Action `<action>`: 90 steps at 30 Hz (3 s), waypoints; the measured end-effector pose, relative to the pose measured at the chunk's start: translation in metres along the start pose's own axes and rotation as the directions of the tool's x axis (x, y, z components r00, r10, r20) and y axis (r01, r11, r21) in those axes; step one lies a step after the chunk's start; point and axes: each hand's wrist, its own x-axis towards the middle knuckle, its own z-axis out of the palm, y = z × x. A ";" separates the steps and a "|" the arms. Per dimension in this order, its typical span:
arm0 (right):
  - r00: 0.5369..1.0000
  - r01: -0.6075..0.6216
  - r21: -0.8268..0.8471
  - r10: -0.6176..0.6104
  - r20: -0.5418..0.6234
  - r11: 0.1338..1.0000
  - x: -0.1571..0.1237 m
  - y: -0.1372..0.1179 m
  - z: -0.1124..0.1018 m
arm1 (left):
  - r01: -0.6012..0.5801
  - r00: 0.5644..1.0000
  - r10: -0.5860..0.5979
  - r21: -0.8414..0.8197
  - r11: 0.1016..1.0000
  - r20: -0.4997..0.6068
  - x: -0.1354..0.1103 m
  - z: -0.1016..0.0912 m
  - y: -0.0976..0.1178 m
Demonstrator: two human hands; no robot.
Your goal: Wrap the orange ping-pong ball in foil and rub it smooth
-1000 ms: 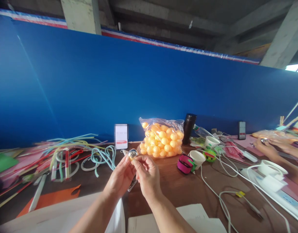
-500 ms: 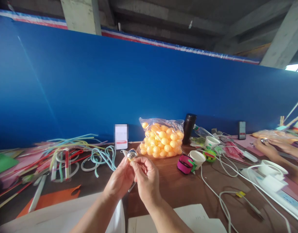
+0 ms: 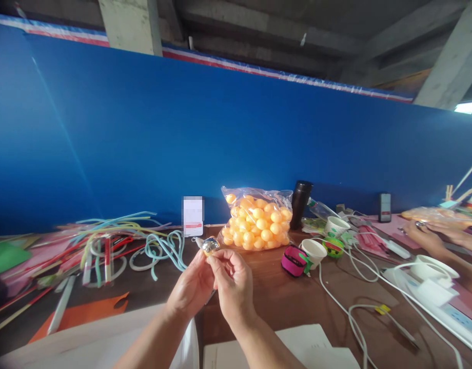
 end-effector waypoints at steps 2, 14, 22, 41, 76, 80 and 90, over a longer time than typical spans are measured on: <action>1.000 -0.002 0.001 0.002 -0.001 1.000 0.000 0.000 0.000 | -0.004 1.000 0.004 -0.014 1.000 0.002 0.000 0.000 0.000; 0.999 -0.051 0.051 0.051 0.004 0.997 0.002 -0.003 0.000 | 0.000 1.000 -0.002 0.056 0.998 0.029 0.001 -0.002 0.000; 0.996 -0.088 0.080 0.088 0.001 0.993 0.004 -0.004 0.001 | -0.008 1.000 0.007 0.051 0.999 0.010 0.002 -0.003 0.000; 0.994 -0.109 0.058 0.109 0.006 0.992 0.004 -0.006 -0.001 | -0.008 1.000 0.008 0.054 0.999 0.009 0.002 -0.001 0.002; 0.993 -0.114 0.172 0.109 0.041 0.978 0.007 0.000 0.000 | -0.028 0.999 0.023 0.145 0.989 0.035 0.002 0.006 0.005; 0.994 -0.106 0.147 0.101 0.037 0.983 0.007 -0.001 -0.001 | -0.027 0.999 0.022 0.153 0.988 0.034 0.002 0.003 0.005; 0.994 -0.065 -0.047 0.069 0.080 0.997 0.013 -0.004 -0.006 | -0.031 0.999 0.034 0.099 0.995 -0.033 0.003 0.009 0.005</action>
